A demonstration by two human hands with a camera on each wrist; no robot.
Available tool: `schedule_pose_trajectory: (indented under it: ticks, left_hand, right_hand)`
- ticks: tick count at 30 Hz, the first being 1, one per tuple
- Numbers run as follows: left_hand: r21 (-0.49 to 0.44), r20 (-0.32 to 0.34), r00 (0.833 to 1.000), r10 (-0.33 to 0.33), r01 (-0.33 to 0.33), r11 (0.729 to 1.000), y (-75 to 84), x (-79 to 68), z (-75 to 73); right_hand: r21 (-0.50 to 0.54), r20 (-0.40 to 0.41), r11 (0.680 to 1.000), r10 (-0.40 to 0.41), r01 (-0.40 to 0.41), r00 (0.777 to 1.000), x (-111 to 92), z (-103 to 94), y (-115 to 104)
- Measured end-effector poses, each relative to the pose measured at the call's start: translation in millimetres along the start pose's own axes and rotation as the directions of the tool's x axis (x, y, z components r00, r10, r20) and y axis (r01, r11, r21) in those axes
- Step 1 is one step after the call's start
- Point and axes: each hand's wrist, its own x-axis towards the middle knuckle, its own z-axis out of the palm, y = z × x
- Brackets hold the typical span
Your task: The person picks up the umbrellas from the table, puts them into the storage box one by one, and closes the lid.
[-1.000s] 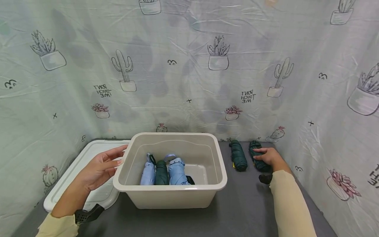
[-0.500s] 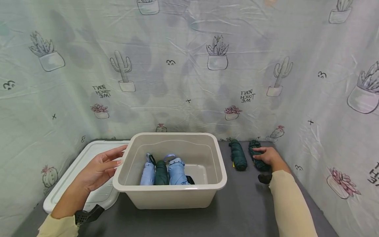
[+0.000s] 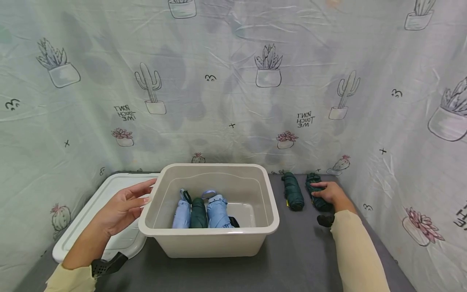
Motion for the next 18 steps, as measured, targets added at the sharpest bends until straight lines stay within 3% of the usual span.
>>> schedule_pose_trajectory:
  ticks: [10, 18]
  left_hand:
    - [0.001, 0.0, 1.0, 0.009, -0.009, 1.0, -0.9, -0.4, -1.5]
    - [0.014, -0.001, 1.0, -0.002, 0.002, 1.0, 1.9, 0.2, -0.3]
  right_hand:
    - [-0.039, 0.007, 0.999, -0.008, 0.008, 1.0, 0, -1.0, -8]
    - [-0.166, 0.022, 0.984, -0.056, 0.058, 0.998, 2, -1.9, -12]
